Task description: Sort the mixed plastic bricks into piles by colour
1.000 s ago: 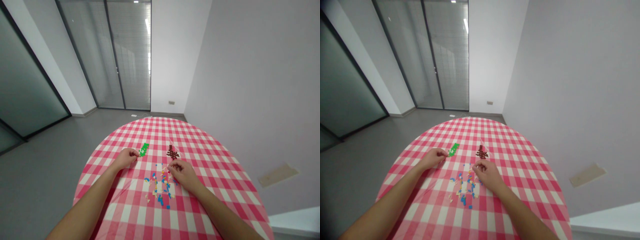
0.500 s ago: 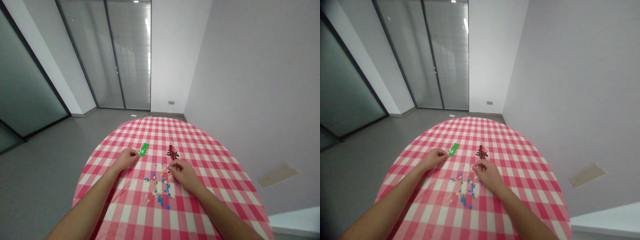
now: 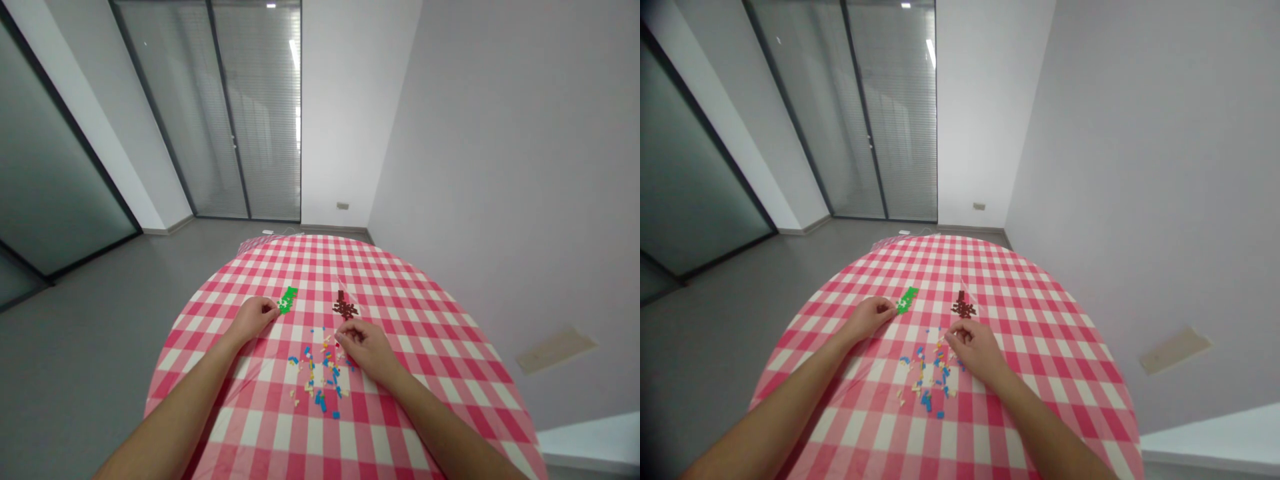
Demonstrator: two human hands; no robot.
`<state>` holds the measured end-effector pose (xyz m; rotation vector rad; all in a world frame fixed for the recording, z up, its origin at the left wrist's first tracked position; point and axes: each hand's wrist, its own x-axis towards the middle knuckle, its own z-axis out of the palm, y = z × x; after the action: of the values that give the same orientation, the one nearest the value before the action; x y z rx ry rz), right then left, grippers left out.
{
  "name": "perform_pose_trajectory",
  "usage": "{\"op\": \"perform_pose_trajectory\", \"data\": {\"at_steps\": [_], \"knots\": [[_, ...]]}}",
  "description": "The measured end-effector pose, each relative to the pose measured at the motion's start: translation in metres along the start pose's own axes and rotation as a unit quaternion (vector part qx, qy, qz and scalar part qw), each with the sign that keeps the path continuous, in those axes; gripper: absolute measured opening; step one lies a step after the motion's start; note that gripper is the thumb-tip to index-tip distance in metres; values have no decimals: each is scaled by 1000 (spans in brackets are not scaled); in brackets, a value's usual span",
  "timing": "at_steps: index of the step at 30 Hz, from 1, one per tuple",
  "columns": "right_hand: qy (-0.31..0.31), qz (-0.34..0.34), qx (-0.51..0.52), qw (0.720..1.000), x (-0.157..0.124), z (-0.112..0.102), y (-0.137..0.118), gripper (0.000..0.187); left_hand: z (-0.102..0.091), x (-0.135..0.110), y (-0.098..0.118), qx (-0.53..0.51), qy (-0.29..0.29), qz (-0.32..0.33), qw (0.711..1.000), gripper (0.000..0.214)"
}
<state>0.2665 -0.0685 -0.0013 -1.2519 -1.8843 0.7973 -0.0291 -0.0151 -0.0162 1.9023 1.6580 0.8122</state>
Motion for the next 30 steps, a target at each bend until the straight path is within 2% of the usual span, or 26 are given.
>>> {"op": "perform_pose_trajectory", "data": {"at_steps": [5, 12, 17, 20, 26, 28, 30], "knots": [[10, 4, -3, 1000, 0, 0, 1, 19, 0, 0, 1, 8, -7, 3, 1000, 22], [113, 26, 8, 993, 4, -8, 9, 26, 4, 2, 1, 38, 8, 15, 999, 20], [129, 42, 5, 991, 7, -10, 13, 27, 7, 4, -2, 69, 24, 26, 997, 22], [134, 52, -18, 989, 9, -12, 16, 28, 7, 4, -2, 50, 35, 19, 998, 22], [108, 72, -93, 987, 14, -27, 25, 26, 3, 0, 5, 28, 47, 12, 998, 22], [57, 64, -111, 990, 15, -33, 27, 23, 3, -2, 8, 31, 55, 25, 998, 20], [-19, 43, -116, 992, 15, -38, 26, 20, 4, -3, 9, 31, 63, 41, 997, 18]]}}
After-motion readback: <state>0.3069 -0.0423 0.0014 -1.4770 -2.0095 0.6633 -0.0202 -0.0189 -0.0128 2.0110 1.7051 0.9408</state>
